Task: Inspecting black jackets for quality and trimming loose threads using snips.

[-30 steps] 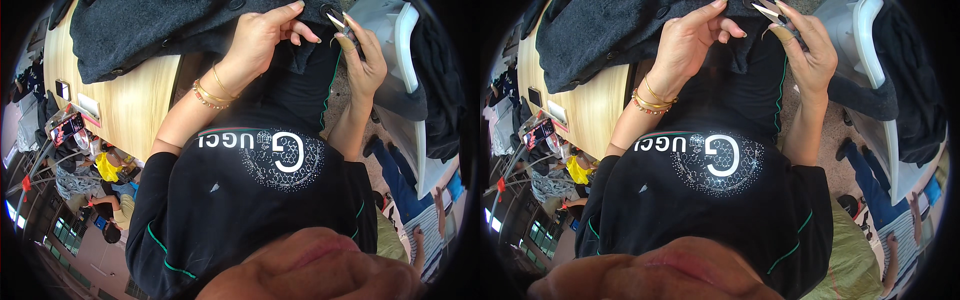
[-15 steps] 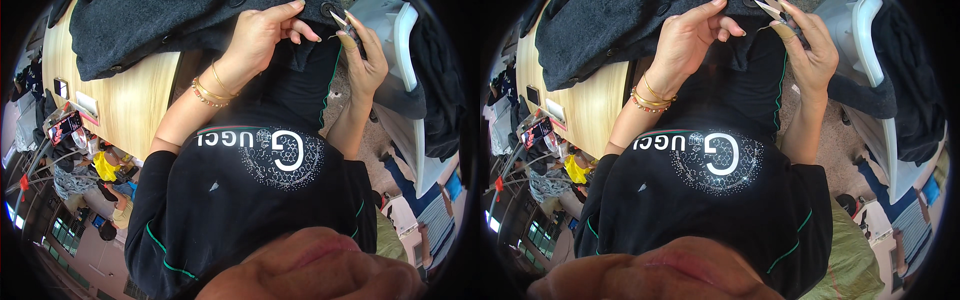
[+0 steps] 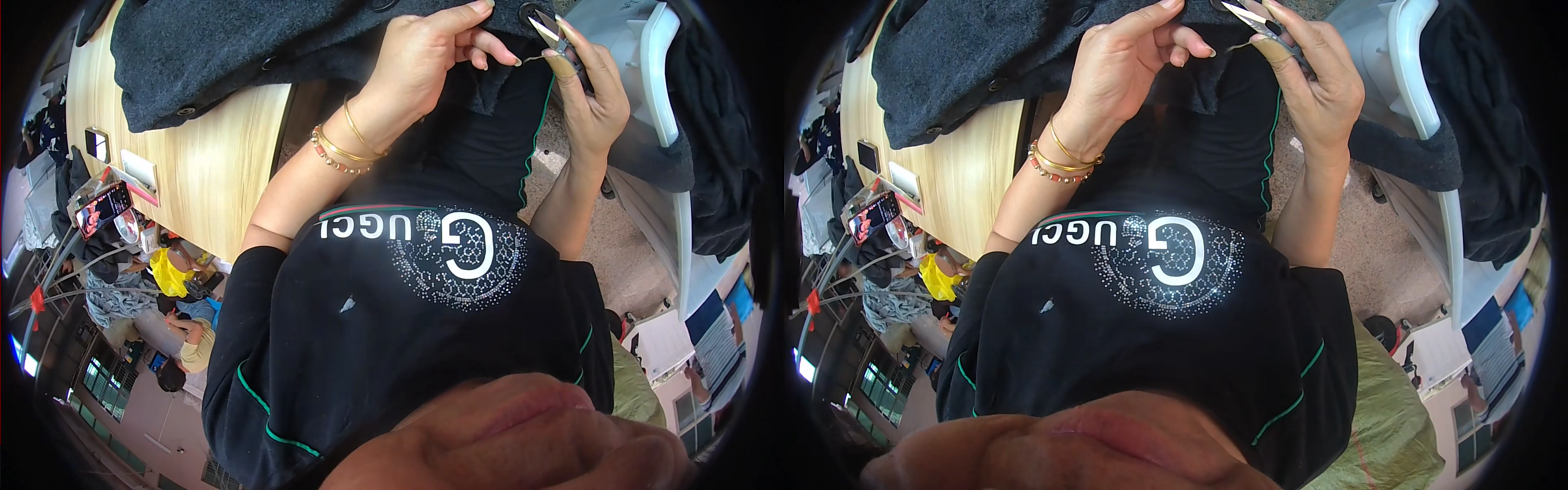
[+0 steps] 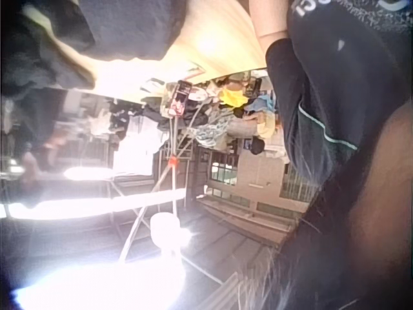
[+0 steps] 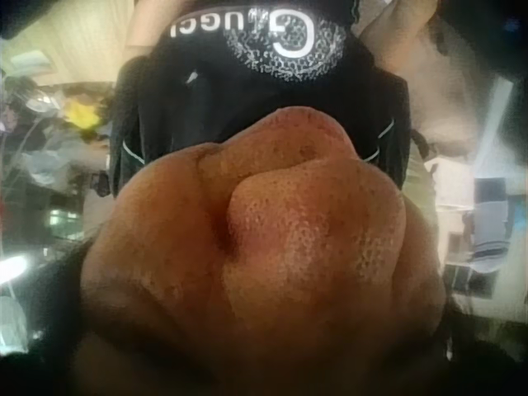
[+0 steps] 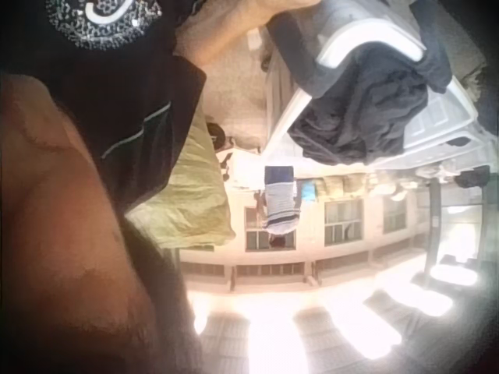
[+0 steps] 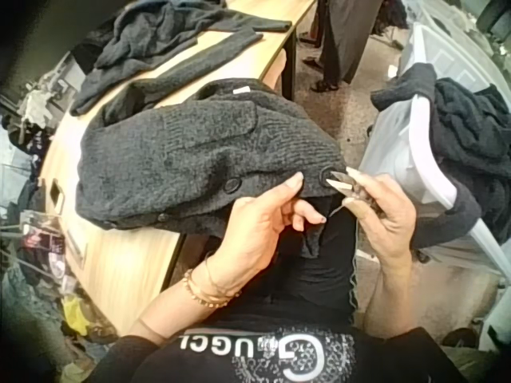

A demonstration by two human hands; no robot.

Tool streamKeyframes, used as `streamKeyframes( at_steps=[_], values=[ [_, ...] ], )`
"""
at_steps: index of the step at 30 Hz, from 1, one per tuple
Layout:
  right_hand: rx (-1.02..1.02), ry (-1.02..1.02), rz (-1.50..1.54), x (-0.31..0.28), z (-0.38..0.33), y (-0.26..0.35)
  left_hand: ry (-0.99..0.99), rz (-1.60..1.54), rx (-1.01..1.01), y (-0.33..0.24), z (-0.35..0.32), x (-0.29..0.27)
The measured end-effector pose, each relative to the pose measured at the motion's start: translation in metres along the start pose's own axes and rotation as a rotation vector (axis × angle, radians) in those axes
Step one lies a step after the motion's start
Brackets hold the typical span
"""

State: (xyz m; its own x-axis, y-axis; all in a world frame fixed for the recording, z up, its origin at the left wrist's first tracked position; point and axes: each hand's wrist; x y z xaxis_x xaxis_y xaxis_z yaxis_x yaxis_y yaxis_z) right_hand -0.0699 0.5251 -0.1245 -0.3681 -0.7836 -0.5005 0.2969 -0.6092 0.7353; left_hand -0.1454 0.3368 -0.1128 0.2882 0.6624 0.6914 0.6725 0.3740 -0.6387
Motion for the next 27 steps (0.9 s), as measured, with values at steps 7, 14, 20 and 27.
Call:
streamKeyframes(
  at_steps=[7, 14, 20, 27],
  values=[
    [0.042, 0.01, 0.021, -0.001, -0.004, -0.001, -0.007, 0.006, -0.017, 0.002, -0.002, 0.003],
    [0.011, -0.031, 0.044, -0.002, 0.002, -0.004, 0.064, 0.014, -0.005, 0.0, 0.002, 0.003],
    [0.109, -0.185, 0.08, -0.002, 0.011, 0.028, 0.271, 0.367, 0.072, 0.0, -0.021, 0.014],
    [0.081, 0.231, 0.289, 0.059, 0.028, 0.096, 0.106, 0.304, 0.558, -0.016, -0.064, -0.022]
  ],
)
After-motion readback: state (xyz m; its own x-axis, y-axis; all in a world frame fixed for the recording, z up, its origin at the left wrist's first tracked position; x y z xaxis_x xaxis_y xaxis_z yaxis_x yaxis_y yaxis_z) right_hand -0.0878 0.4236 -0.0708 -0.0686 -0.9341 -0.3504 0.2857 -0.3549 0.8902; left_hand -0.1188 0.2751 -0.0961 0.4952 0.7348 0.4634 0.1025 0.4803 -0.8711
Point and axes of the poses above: each hand's wrist, its own z-axis towards the middle knuckle, its own x-axis out of the palm, y = z × x, and after that the axes turned 5 degrees about y, right-handed
